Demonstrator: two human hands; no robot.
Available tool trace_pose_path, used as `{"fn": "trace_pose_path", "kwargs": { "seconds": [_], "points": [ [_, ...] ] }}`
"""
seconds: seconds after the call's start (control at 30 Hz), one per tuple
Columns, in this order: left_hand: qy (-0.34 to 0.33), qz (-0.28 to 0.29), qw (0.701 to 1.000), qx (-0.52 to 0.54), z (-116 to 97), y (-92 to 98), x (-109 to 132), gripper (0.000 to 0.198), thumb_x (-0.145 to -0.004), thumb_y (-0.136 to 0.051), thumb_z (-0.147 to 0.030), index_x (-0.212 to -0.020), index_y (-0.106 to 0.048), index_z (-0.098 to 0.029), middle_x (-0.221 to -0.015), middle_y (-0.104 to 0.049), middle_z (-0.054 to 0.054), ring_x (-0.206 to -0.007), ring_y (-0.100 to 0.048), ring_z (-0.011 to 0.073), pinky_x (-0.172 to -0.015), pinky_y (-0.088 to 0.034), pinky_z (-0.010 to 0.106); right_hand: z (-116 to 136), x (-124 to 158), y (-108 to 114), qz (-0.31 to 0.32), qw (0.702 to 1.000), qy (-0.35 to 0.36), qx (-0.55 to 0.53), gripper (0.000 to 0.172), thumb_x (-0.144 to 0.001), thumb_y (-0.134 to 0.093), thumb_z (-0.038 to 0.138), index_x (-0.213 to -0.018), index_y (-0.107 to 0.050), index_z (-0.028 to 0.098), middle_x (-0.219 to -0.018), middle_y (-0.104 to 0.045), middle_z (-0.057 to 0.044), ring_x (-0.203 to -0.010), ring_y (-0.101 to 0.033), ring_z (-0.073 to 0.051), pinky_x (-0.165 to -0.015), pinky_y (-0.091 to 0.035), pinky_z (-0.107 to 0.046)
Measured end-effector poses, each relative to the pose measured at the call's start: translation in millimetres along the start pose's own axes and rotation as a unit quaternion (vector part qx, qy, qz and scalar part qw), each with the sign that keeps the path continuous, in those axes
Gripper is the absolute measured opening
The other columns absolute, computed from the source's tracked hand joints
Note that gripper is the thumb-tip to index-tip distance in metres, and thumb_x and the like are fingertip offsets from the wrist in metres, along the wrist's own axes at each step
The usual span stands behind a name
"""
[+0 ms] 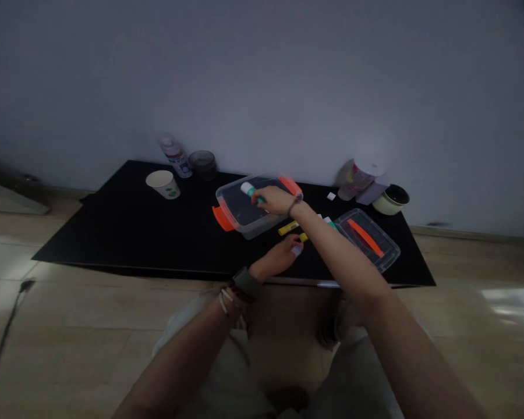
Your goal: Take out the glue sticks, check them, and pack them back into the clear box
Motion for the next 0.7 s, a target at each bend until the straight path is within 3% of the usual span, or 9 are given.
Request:
{"fn": "trace_pose_path", "kwargs": {
  "seconds": [0.1, 0.17, 0.23, 0.3, 0.4, 0.53, 0.7],
  "points": [
    [0.060, -0.102, 0.986, 0.117, -1, 11.1, -5, 0.043, -0.097, -0.044, -0.045, -0.130, -0.054, -0.020, -0.133, -0.062, 0.013, -0.123, -0.058, 0.0277, -0.106, -0.043, 0.048, -9, 58, 23, -0.100, 0.994, 0.001, -0.032, 0.045, -0.090, -0.059, 0.015, -0.135, -0.053, 0.017, -0.127, -0.062, -0.011, -0.116, -0.058, -0.022, -0.100, -0.044, -0.035],
    [0.076, -0.111, 0.968, 0.214, -8, 11.2, -5, 0.048, -0.099, -0.038, -0.053, -0.131, -0.052, -0.020, -0.128, -0.064, 0.012, -0.118, -0.062, 0.0264, -0.101, -0.048, 0.046, -12, 102, 22, -0.134, 0.988, -0.018, -0.077, 0.066, -0.087, -0.062, 0.016, -0.148, -0.037, 0.015, -0.131, -0.059, -0.014, -0.116, -0.058, -0.023, -0.097, -0.045, -0.034],
    [0.095, -0.091, 0.952, 0.278, -16, 4.9, -2, 0.046, -0.097, -0.043, -0.054, -0.128, -0.053, -0.021, -0.121, -0.067, 0.011, -0.108, -0.066, 0.0241, -0.093, -0.053, 0.042, -15, 139, 8, -0.107, 0.985, -0.048, -0.123, 0.075, -0.087, -0.064, 0.020, -0.153, -0.027, 0.013, -0.120, -0.065, -0.013, -0.103, -0.063, -0.022, -0.089, -0.049, -0.033],
    [0.127, -0.061, 0.946, 0.292, -19, -5.8, 2, 0.041, -0.096, -0.050, -0.051, -0.125, -0.053, -0.022, -0.112, -0.069, 0.008, -0.095, -0.069, 0.0205, -0.082, -0.057, 0.037, -16, 163, -8, -0.069, 0.985, -0.064, -0.147, 0.066, -0.092, -0.060, 0.024, -0.151, -0.031, 0.014, -0.108, -0.068, -0.010, -0.091, -0.066, -0.020, -0.082, -0.049, -0.032],
    [0.162, -0.025, 0.958, 0.235, -18, -22.1, 8, 0.040, -0.095, -0.054, -0.050, -0.124, -0.052, -0.023, -0.097, -0.069, 0.005, -0.074, -0.068, 0.0142, -0.069, -0.057, 0.029, -25, 180, -16, -0.095, 0.978, -0.107, -0.153, 0.041, -0.101, -0.045, 0.030, -0.140, -0.045, 0.016, -0.094, -0.069, -0.006, -0.081, -0.065, -0.018, -0.075, -0.047, -0.029],
    [0.115, 0.036, 0.985, 0.122, -12, -36.7, 14, 0.053, -0.088, -0.061, -0.059, -0.123, -0.052, -0.020, -0.071, -0.060, -0.003, -0.053, -0.057, 0.0086, -0.052, -0.046, 0.020, -45, 188, -14, -0.140, 0.963, -0.181, -0.141, 0.030, -0.102, -0.045, 0.041, -0.119, -0.055, 0.019, -0.076, -0.062, 0.001, -0.067, -0.058, -0.015, -0.065, -0.040, -0.025],
    [0.104, 0.090, 0.986, 0.094, -9, -49.4, 28, 0.046, -0.087, -0.060, -0.061, -0.103, -0.056, -0.018, -0.065, -0.054, -0.004, -0.050, -0.049, 0.0076, -0.048, -0.038, 0.021, -61, 190, -31, -0.095, 0.946, -0.195, -0.240, 0.038, -0.092, -0.056, 0.054, -0.076, -0.052, 0.020, -0.061, -0.048, 0.006, -0.058, -0.045, -0.010, -0.056, -0.031, -0.023]
  ]
}}
Point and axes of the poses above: each hand's wrist, its own x-axis away from the middle knuckle, its own y-axis out of the back of the hand, z = x × y, the point moved 3 cm from there along -x, towards the middle knuckle
